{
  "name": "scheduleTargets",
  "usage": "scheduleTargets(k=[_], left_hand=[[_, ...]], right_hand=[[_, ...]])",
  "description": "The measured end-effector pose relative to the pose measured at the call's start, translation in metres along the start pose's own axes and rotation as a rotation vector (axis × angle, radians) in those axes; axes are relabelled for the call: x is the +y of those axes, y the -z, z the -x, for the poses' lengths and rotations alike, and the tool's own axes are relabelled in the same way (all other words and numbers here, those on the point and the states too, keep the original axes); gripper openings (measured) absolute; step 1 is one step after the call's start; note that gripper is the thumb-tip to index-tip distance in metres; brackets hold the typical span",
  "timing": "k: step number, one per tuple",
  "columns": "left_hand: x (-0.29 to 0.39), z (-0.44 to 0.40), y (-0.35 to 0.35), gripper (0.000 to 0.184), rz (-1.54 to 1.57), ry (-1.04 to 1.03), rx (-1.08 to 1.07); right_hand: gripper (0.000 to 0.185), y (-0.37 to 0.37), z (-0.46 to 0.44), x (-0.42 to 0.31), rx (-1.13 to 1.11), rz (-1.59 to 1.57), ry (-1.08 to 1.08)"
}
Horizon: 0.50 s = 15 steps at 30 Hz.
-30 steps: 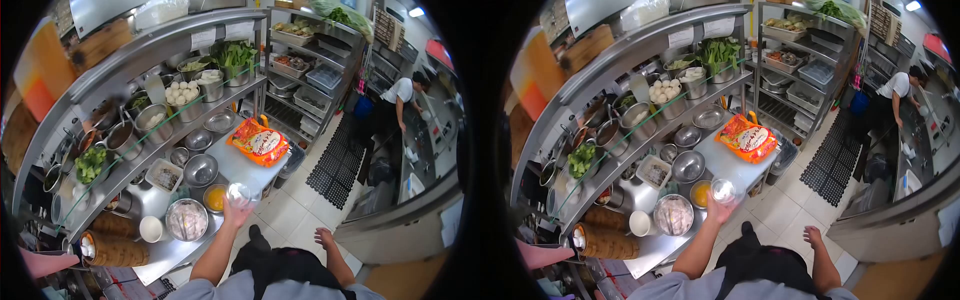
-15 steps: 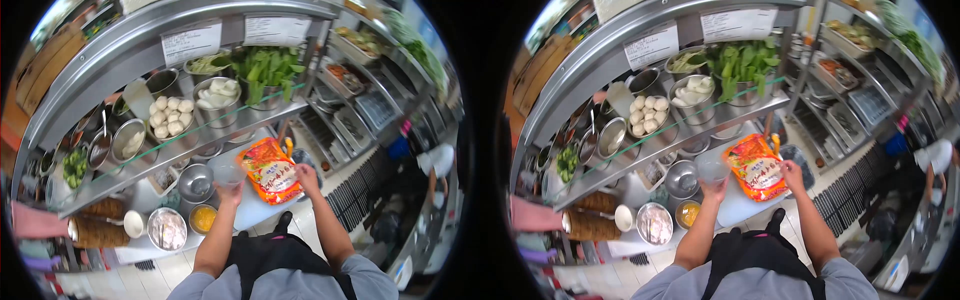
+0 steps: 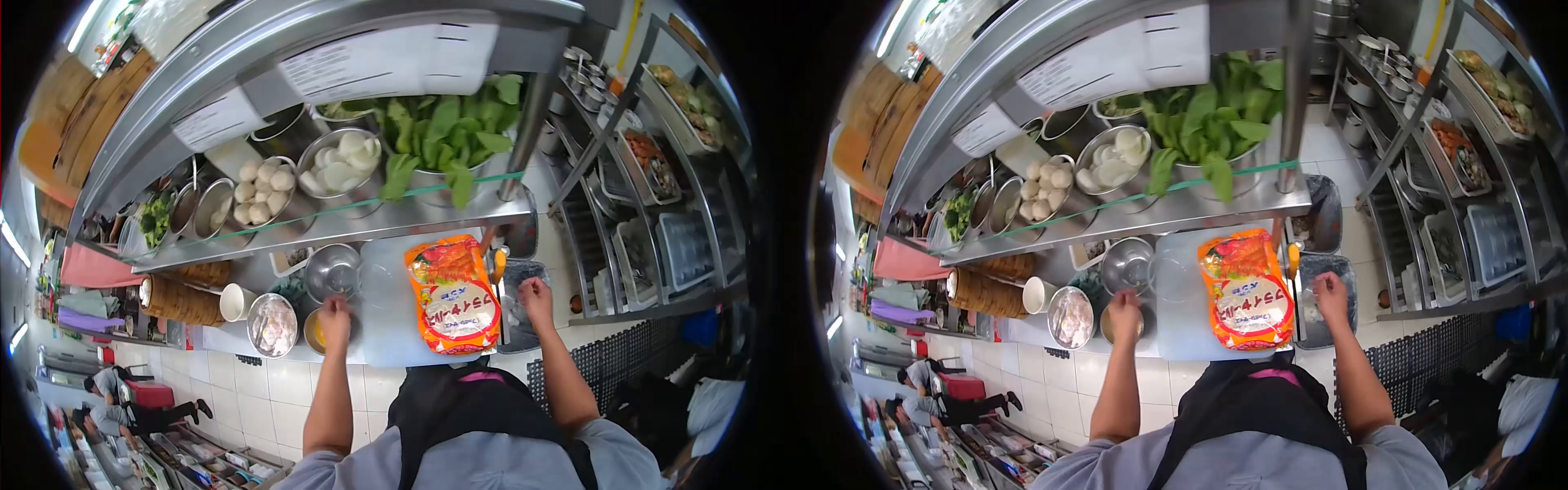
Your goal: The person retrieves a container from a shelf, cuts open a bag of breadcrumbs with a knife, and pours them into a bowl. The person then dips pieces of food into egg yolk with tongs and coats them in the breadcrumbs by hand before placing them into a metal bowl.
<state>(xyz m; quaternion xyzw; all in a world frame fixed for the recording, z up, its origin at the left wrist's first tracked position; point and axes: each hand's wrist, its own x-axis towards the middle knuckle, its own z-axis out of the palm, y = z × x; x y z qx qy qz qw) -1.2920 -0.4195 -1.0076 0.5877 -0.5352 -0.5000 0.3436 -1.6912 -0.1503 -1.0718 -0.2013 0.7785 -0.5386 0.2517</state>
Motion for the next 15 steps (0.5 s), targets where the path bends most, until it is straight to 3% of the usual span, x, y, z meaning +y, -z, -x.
scheduleTargets(k=[1,3,4,6,9,11,15], left_hand=[[-0.009,-0.021,-0.003,0.015,-0.041,-0.177,-0.004],[0.022,-0.028,-0.027,0.014,-0.038,-0.319,-0.077],[0.028,-0.03,-0.04,0.014,-0.062,-0.276,-0.122],[0.034,-0.02,-0.072,0.013,-0.116,-0.339,-0.213],[0.052,0.014,-0.098,0.011,-0.173,-0.479,-0.314],[0.056,0.043,-0.106,0.012,-0.212,-0.319,-0.562],[0.04,0.088,-0.112,0.012,-0.065,-0.255,-0.763]], right_hand=[[0.016,0.008,-0.004,0.006,-0.004,0.164,0.06],[0.024,-0.004,-0.013,-0.011,0.035,0.118,0.201],[0.037,-0.014,-0.028,0.001,0.104,0.303,0.311],[0.063,-0.03,-0.039,-0.02,0.035,0.329,0.362],[0.06,-0.047,-0.054,-0.022,0.023,0.264,0.371],[0.057,-0.039,-0.053,-0.028,0.019,0.286,0.295],[0.046,-0.02,-0.014,-0.053,0.063,0.291,0.229]])
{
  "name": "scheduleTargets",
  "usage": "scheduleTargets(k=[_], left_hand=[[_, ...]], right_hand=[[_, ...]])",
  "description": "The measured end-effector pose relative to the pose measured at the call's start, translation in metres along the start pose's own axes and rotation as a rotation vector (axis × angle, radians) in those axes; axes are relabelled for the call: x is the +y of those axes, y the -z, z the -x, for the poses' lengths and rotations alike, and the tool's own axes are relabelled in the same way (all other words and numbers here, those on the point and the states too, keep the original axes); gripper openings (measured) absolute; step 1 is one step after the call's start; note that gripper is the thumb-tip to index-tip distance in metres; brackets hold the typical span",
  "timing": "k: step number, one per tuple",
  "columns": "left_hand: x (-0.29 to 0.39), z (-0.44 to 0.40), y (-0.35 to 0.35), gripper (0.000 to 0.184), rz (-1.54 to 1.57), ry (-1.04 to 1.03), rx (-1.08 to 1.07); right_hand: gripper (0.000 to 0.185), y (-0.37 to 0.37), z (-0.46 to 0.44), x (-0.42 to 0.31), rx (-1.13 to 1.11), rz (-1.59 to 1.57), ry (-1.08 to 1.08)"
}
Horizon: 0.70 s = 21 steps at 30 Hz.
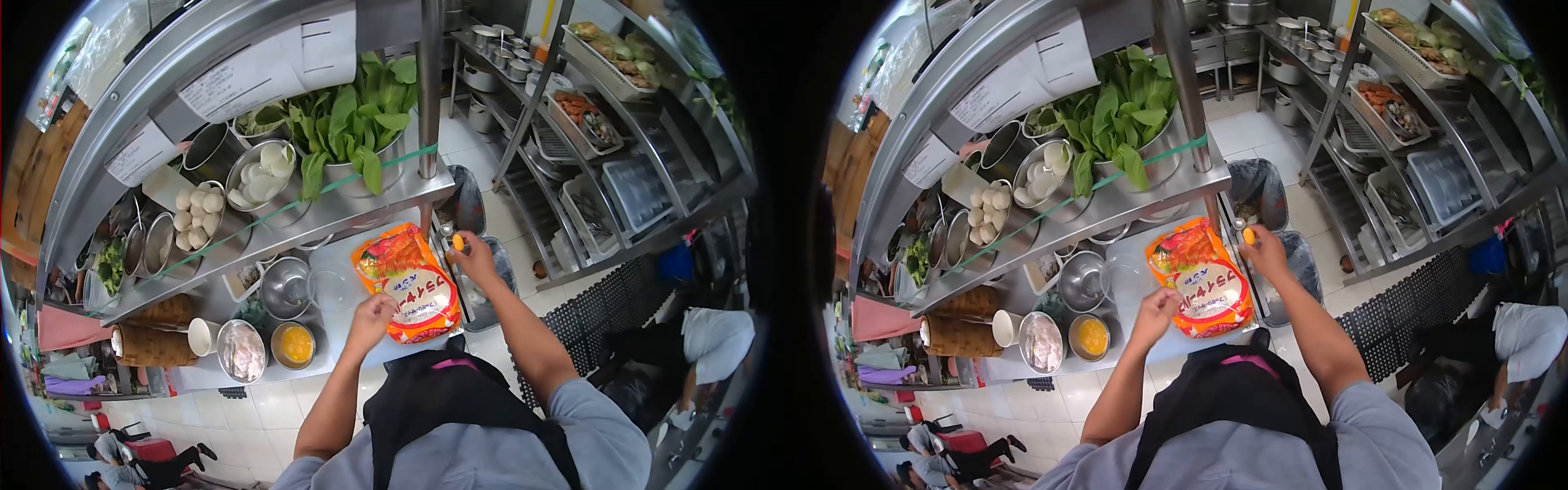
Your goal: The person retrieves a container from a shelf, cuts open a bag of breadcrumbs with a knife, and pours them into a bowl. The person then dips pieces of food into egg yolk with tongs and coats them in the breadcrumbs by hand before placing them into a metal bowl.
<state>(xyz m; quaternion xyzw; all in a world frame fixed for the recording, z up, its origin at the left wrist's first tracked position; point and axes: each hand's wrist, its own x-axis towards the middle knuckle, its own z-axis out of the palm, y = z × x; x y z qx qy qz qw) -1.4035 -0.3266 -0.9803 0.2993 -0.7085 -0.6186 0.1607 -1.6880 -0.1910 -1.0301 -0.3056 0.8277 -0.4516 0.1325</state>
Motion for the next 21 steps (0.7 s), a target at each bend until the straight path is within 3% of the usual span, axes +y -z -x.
scheduleTargets(k=[1,3,4,5,7,9,11,14,15,17,20,21], left_hand=[[0.002,0.007,-0.007,0.013,0.062,0.034,-0.075],[0.015,0.021,-0.014,0.022,0.122,0.153,-0.246],[0.025,0.027,-0.018,0.022,0.134,0.153,-0.24],[0.035,0.031,-0.023,0.03,0.169,0.222,-0.378],[0.064,0.042,-0.033,0.045,0.323,0.393,-0.568],[0.096,0.051,-0.043,0.052,0.453,0.494,-0.611],[0.117,0.057,-0.047,0.052,0.979,0.729,-0.708],[0.116,0.065,-0.045,0.043,1.094,0.637,-0.575],[0.102,0.066,-0.039,0.031,1.154,0.645,-0.539],[0.088,0.078,-0.015,0.026,1.088,0.592,-0.466],[0.066,0.096,0.023,0.018,0.917,0.545,-0.208],[0.073,0.107,0.034,0.017,0.908,0.54,-0.145]], right_hand=[[0.046,0.011,0.011,-0.013,0.003,0.009,0.002],[0.044,0.037,0.039,-0.045,0.084,-0.292,-0.001],[0.042,0.05,0.056,-0.065,0.15,-0.306,0.084],[0.041,0.063,0.072,-0.086,0.214,-0.323,0.173],[0.048,0.086,0.11,-0.123,0.237,-0.287,0.428],[0.053,0.106,0.147,-0.158,0.207,0.014,0.604],[0.058,0.101,0.177,-0.187,0.191,0.072,0.721],[0.05,0.073,0.204,-0.192,0.06,-0.039,0.789],[0.049,0.072,0.2,-0.198,-0.089,-0.062,0.86],[0.041,0.075,0.181,-0.22,-0.389,-0.182,0.996],[0.03,0.071,0.141,-0.222,-0.476,-0.386,0.892],[0.027,0.056,0.12,-0.212,-0.467,-0.282,0.877]])
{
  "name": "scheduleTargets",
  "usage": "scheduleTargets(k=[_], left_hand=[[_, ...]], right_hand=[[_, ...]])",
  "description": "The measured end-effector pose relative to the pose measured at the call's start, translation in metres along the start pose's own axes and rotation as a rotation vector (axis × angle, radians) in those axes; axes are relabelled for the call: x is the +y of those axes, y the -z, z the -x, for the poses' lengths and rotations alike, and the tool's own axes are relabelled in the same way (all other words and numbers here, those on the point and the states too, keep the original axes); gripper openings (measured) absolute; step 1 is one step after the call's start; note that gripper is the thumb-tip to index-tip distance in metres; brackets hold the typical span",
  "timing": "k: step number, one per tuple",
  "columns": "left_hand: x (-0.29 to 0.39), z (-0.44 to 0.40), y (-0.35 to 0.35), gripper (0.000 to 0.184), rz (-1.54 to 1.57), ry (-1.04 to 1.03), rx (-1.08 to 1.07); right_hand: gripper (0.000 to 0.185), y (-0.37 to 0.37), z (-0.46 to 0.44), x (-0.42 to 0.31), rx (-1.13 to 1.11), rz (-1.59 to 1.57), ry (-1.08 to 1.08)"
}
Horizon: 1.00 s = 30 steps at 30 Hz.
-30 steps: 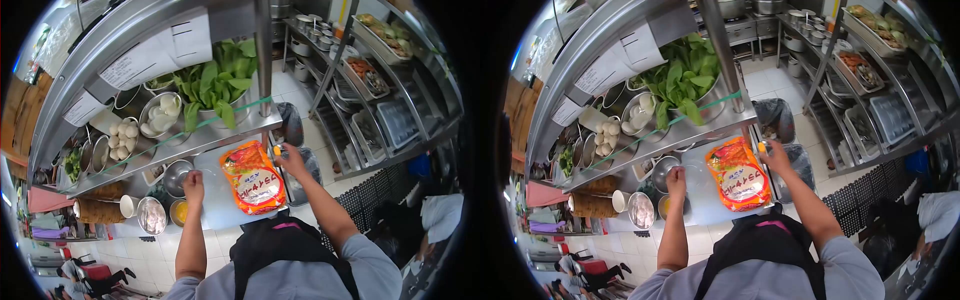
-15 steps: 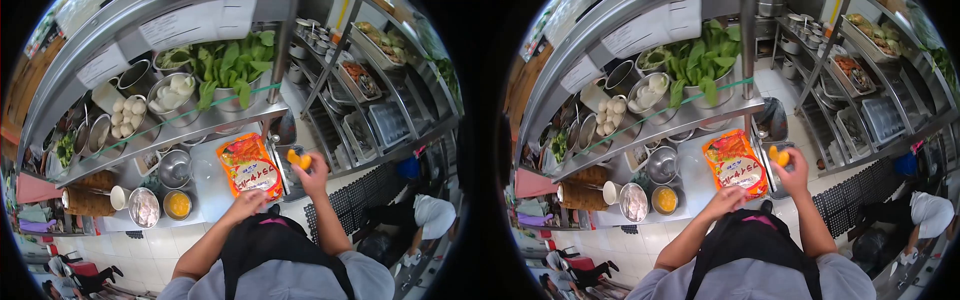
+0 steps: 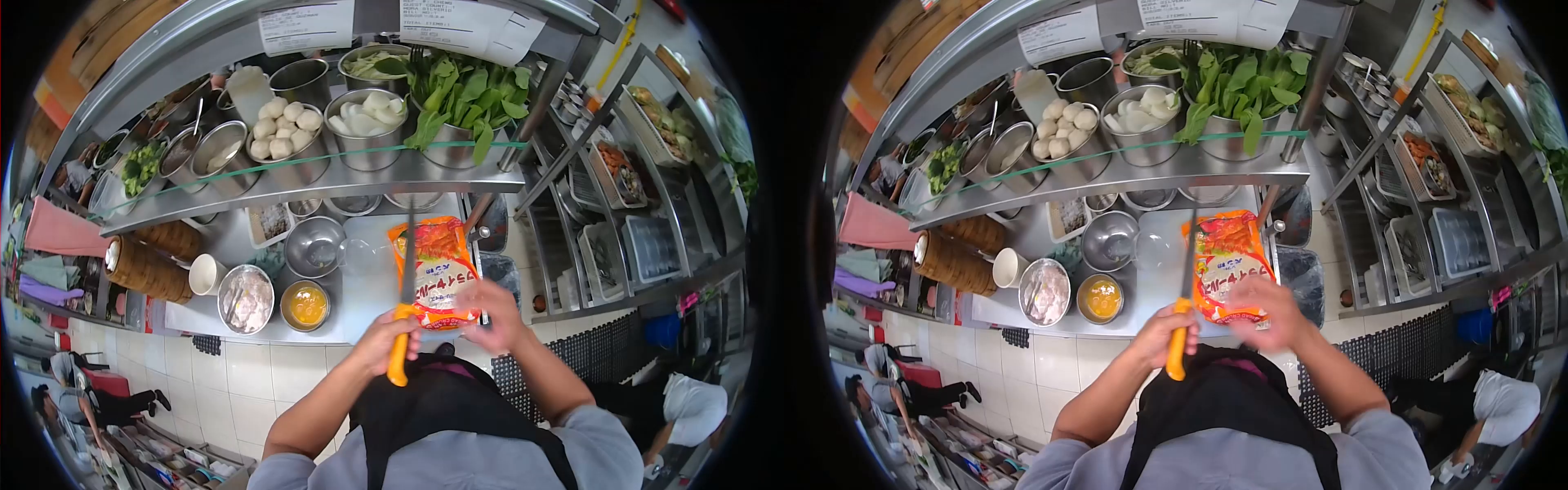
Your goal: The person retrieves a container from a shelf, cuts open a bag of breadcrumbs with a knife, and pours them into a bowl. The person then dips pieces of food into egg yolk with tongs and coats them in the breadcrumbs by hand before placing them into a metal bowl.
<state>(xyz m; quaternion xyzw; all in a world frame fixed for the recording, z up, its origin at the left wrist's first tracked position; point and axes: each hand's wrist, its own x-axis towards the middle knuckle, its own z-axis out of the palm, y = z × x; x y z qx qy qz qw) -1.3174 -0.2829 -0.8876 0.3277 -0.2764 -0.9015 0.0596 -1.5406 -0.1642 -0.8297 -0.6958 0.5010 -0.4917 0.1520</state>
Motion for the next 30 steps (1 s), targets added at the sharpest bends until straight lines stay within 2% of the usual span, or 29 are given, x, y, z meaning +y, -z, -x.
scheduleTargets(k=[1,3,4,6,7,8,9,11,13,15,17,18,20,22,24,25,26,27,30], left_hand=[[0.001,0.009,0.01,0.017,0.004,-0.011,0.009],[-0.008,0.027,0.026,0.016,0.125,-0.086,0.047],[-0.014,0.034,0.031,0.016,0.13,-0.103,0.058],[-0.029,0.048,0.034,0.015,0.222,-0.224,0.092],[-0.037,0.055,0.033,0.015,0.229,-0.239,0.107],[-0.047,0.062,0.031,0.014,0.217,-0.272,0.186],[-0.056,0.068,0.027,0.014,0.208,-0.302,0.269],[-0.073,0.073,0.016,0.016,0.203,-0.331,0.388],[-0.092,0.069,0.016,0.02,0.014,-0.385,0.677],[-0.102,0.05,0.036,0.025,-0.077,-0.45,0.761],[-0.096,0.021,0.058,0.027,-0.466,-0.489,0.962],[-0.09,0.003,0.07,0.03,-0.506,-0.537,1.001],[-0.072,-0.04,0.093,0.038,-0.552,-0.62,1.047],[-0.046,-0.073,0.099,0.042,-0.554,-0.66,1.044],[-0.022,-0.097,0.097,0.041,-0.689,-0.567,1.187],[-0.019,-0.114,0.112,0.041,-0.685,-0.567,1.173],[-0.021,-0.137,0.138,0.037,-0.776,-0.652,1.232],[-0.021,-0.152,0.154,0.034,-0.866,-0.738,1.288],[-0.011,-0.171,0.165,0.025,-0.821,-0.693,1.324]], right_hand=[[0.023,-0.006,-0.007,0.038,-0.028,0.089,-0.036],[0.028,-0.035,-0.035,0.117,-0.109,0.1,-0.276],[0.033,-0.052,-0.039,0.163,-0.192,0.203,-0.333],[0.038,-0.078,-0.046,0.241,-0.287,0.295,-0.37],[0.043,-0.086,-0.051,0.271,-0.392,0.471,-0.398],[0.048,-0.089,-0.055,0.288,-0.496,0.647,-0.422],[0.048,-0.089,-0.06,0.295,-0.511,0.634,-0.404],[0.056,-0.092,-0.07,0.308,-0.617,0.752,-0.611],[0.058,-0.092,-0.075,0.316,-0.636,0.739,-0.569],[0.059,-0.088,-0.078,0.322,-0.65,0.73,-0.54],[0.052,-0.081,-0.085,0.325,-0.635,0.532,-0.616],[0.052,-0.076,-0.088,0.323,-0.639,0.533,-0.61],[0.042,-0.063,-0.098,0.313,-0.684,0.092,-0.716],[0.039,-0.051,-0.106,0.278,-0.663,0.133,-0.669],[0.036,-0.042,-0.105,0.248,-0.649,0.183,-0.63],[0.035,-0.039,-0.1,0.239,-0.61,0.152,-0.467],[0.034,-0.035,-0.096,0.228,-0.571,0.121,-0.307],[0.034,-0.028,-0.096,0.213,-0.57,0.131,-0.32],[0.029,0.003,-0.099,0.147,-0.538,0.233,-0.349]])
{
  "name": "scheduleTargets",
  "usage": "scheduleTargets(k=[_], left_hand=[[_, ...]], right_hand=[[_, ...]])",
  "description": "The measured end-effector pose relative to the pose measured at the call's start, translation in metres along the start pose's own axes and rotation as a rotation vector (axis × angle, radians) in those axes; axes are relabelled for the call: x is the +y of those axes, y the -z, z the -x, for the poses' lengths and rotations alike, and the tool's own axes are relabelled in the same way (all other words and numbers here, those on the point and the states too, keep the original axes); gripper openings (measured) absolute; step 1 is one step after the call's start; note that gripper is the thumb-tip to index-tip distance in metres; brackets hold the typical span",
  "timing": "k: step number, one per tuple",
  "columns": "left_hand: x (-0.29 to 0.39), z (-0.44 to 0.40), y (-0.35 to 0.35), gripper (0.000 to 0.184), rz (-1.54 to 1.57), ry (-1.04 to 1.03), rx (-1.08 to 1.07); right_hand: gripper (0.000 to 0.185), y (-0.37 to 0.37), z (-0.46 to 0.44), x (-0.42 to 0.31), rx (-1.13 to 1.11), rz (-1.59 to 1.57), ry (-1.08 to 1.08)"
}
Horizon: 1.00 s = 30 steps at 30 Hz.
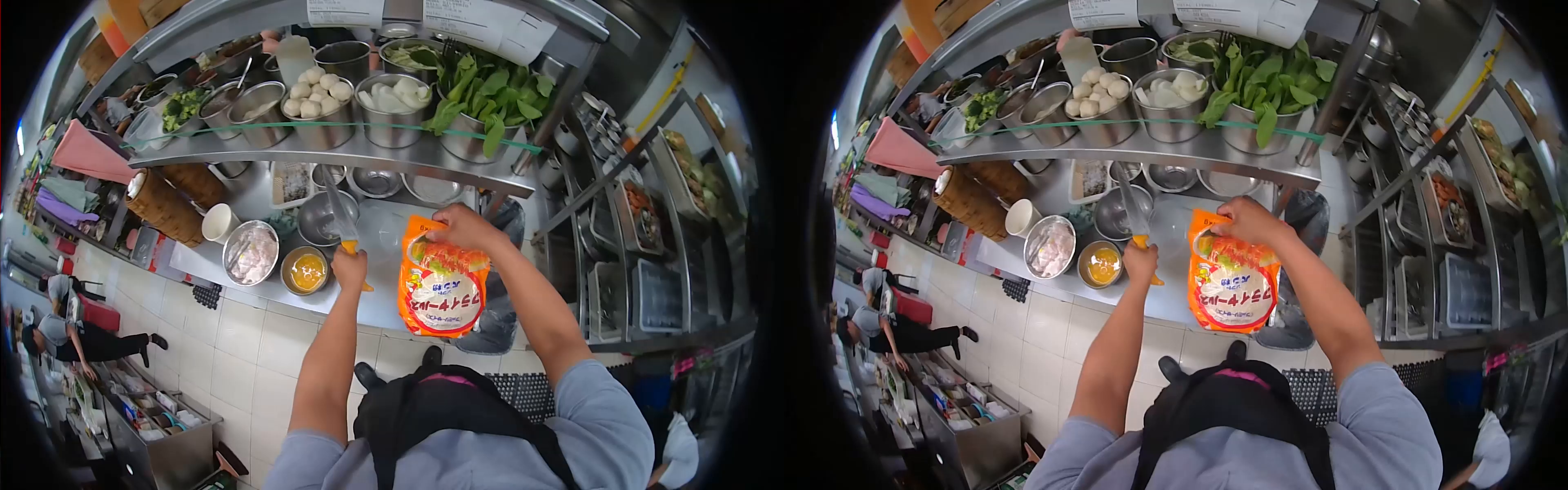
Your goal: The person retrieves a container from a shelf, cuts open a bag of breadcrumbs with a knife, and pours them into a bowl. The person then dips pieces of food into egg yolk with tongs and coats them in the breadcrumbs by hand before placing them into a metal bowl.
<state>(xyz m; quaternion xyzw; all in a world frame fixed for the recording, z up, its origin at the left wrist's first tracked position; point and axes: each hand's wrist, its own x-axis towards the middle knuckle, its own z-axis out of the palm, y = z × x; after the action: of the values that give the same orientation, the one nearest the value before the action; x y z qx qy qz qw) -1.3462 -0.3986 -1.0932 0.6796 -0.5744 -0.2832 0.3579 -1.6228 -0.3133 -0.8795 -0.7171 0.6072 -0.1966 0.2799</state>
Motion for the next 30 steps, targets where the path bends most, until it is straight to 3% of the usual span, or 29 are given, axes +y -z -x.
scheduleTargets(k=[2,6,8,10,12,17,21,22,23,25,27,30], left_hand=[[0.027,0.003,0.013,0.026,0.086,0.055,-0.083],[0.05,-0.008,0.025,0.031,0.199,0.106,-0.216],[0.049,-0.01,0.033,0.032,0.239,0.118,-0.262],[0.037,-0.015,0.038,0.033,0.038,-0.092,-0.161],[0.037,-0.004,0.064,0.032,0.145,-0.05,-0.251],[0.041,0.046,0.147,0.029,0.244,-0.027,-0.447],[0.039,0.076,0.198,0.025,0.283,-0.023,-0.723],[0.042,0.081,0.208,0.022,0.371,-0.018,-0.842],[0.047,0.086,0.216,0.022,0.376,-0.014,-0.832],[0.061,0.097,0.229,0.022,0.434,0.081,-0.988],[0.068,0.104,0.236,0.021,0.429,0.056,-1.0],[0.079,0.112,0.247,0.022,0.464,0.076,-0.977]], right_hand=[[0.026,0.029,0.02,-0.04,-0.132,0.018,-0.137],[0.026,0.046,0.054,-0.071,-0.2,-0.004,-0.179],[0.025,0.046,0.064,-0.075,-0.043,0.098,0.108],[0.025,0.039,0.061,-0.069,0.006,0.122,0.168],[0.026,0.032,0.054,-0.062,0.055,0.145,0.23],[0.025,0.03,0.05,-0.084,-0.066,-0.139,-0.059],[0.023,0.019,0.043,-0.1,-0.098,-0.114,-0.035],[0.023,0.017,0.04,-0.114,-0.024,0.017,-0.01],[0.023,0.014,0.035,-0.125,0.052,0.146,0.017],[0.022,0.004,0.022,-0.127,0.085,0.145,-0.034],[0.023,-0.007,0.01,-0.118,0.122,0.146,-0.082],[0.022,-0.01,0.003,-0.11,0.207,0.199,0.098]])
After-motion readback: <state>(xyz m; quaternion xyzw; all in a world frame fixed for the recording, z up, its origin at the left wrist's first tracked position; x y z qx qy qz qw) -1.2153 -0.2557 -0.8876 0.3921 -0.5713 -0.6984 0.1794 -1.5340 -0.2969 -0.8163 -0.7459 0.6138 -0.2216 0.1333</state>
